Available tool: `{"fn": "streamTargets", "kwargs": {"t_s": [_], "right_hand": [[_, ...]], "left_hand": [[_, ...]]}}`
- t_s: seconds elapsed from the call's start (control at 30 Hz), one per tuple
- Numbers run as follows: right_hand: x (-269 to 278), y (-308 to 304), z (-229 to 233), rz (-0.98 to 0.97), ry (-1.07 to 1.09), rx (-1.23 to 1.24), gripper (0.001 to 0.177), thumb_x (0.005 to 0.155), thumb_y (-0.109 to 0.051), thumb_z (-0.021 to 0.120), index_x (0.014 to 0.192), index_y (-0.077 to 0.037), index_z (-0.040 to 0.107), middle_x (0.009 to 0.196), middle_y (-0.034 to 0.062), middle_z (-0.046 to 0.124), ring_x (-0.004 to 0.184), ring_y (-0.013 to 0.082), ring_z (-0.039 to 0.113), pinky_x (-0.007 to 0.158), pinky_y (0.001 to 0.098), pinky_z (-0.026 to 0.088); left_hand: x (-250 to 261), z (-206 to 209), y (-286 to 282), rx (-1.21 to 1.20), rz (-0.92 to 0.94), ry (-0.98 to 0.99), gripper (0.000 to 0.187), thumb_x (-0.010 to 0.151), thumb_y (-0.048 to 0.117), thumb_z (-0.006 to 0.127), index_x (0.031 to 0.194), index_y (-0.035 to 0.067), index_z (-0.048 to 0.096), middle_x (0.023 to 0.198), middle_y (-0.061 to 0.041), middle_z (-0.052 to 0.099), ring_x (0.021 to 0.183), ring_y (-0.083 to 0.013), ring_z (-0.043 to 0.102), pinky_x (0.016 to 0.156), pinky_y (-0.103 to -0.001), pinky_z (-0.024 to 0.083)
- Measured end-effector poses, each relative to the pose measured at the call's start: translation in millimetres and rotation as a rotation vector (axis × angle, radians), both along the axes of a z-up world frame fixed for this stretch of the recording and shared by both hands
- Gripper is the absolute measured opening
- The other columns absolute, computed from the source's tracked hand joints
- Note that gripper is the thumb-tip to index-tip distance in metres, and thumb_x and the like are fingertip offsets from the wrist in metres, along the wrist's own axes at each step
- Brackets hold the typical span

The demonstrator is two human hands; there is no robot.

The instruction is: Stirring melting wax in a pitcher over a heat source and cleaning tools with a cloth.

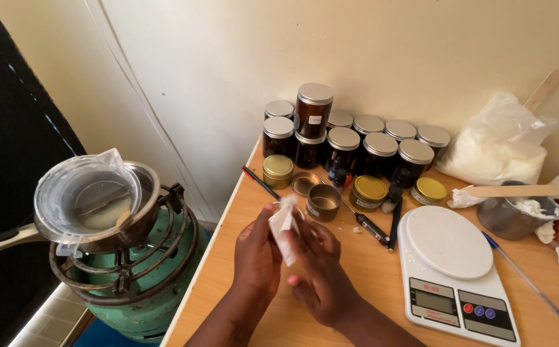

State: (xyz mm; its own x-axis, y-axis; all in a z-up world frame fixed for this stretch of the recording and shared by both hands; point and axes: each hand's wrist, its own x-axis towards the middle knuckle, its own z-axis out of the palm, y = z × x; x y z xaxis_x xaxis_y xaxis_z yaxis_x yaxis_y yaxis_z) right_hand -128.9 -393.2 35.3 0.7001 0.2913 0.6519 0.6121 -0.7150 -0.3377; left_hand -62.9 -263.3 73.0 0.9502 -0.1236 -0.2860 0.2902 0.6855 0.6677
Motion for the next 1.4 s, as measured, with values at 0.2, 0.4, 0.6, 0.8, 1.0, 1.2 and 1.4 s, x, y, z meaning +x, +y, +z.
{"fn": "streamTargets", "kwargs": {"t_s": [0.2, 0.4, 0.6, 0.8, 1.0, 1.2, 1.4], "right_hand": [[-9.2, 19.2, 22.3, 0.088, 0.179, 0.026, 0.095, 0.109, -0.074, 0.009, 0.167, -0.002, 0.033, 0.174, 0.0191, 0.039, 0.157, 0.0458, 0.028, 0.124, 0.0531, 0.019], [-5.7, 13.2, 9.8, 0.042, 0.156, -0.184, 0.095, 0.109, -0.071, 0.007, 0.16, -0.001, 0.045, 0.169, 0.0313, 0.038, 0.15, 0.0537, 0.04, 0.103, 0.0602, 0.037], [6.4, 7.6, -15.5, 0.179, 0.231, -0.052, 0.083, 0.112, -0.066, 0.023, 0.145, 0.005, 0.052, 0.146, 0.0318, 0.059, 0.144, 0.0498, 0.048, 0.125, 0.055, 0.025], [-0.9, 1.3, -11.6, 0.093, 0.716, 0.29, 0.096, 0.097, -0.077, 0.009, 0.163, -0.013, 0.039, 0.16, 0.0114, 0.046, 0.145, 0.0277, 0.033, 0.126, 0.0436, 0.023], [-2.9, 3.0, 24.5, -0.167, 1.19, 0.593, 0.105, 0.084, -0.075, 0.006, 0.154, -0.022, 0.064, 0.105, -0.0005, 0.068, 0.071, 0.0123, 0.033, 0.065, 0.0307, 0.034], [7.9, -4.2, -4.2, 0.217, 0.41, 0.831, 0.066, 0.101, -0.064, 0.057, 0.113, -0.003, 0.078, 0.108, 0.0118, 0.071, 0.106, 0.0246, 0.067, 0.095, 0.0384, 0.051], [14.2, 9.5, 3.6, -0.183, 0.291, 0.902, 0.092, 0.083, -0.043, 0.08, 0.163, -0.026, 0.038, 0.167, -0.0018, 0.048, 0.133, 0.0101, 0.056, 0.093, 0.0289, 0.041]], "left_hand": [[-21.0, 35.9, 1.3, 0.342, 0.039, -0.037, 0.033, 0.103, 0.039, 0.059, 0.126, 0.017, 0.068, 0.119, -0.001, 0.074, 0.108, -0.0142, 0.067, 0.09, -0.031, 0.052], [-6.5, 9.7, -2.8, 0.136, -0.014, -0.065, 0.051, 0.109, 0.051, 0.056, 0.083, 0.007, 0.058, 0.065, -0.011, 0.062, 0.076, -0.0262, 0.077, 0.073, -0.04, 0.061], [2.4, 6.3, -1.0, -0.022, 0.092, 0.026, 0.062, 0.113, 0.048, 0.052, 0.067, 0.01, 0.037, 0.053, -0.008, 0.031, 0.049, -0.0228, 0.038, 0.062, -0.041, 0.049], [6.2, 4.7, 3.9, -0.146, 0.047, 0.007, 0.064, 0.11, 0.039, 0.059, 0.058, 0.014, 0.031, 0.048, -0.005, 0.025, 0.044, -0.021, 0.031, 0.054, -0.038, 0.037], [9.5, -3.6, 9.1, -0.255, -0.105, -0.127, 0.065, 0.106, 0.038, 0.06, 0.053, 0.015, 0.031, 0.043, -0.004, 0.023, 0.04, -0.0185, 0.03, 0.051, -0.035, 0.032], [18.0, 0.8, 15.8, 0.113, 0.096, -0.045, 0.056, 0.109, 0.045, 0.057, 0.065, 0.013, 0.045, 0.062, -0.005, 0.044, 0.062, -0.0201, 0.041, 0.058, -0.037, 0.025], [-3.9, -17.4, -8.1, -0.032, -0.091, -0.158, 0.056, 0.112, 0.047, 0.047, 0.096, 0.003, 0.077, 0.087, -0.019, 0.077, 0.078, -0.0288, 0.068, 0.075, -0.041, 0.05]]}}
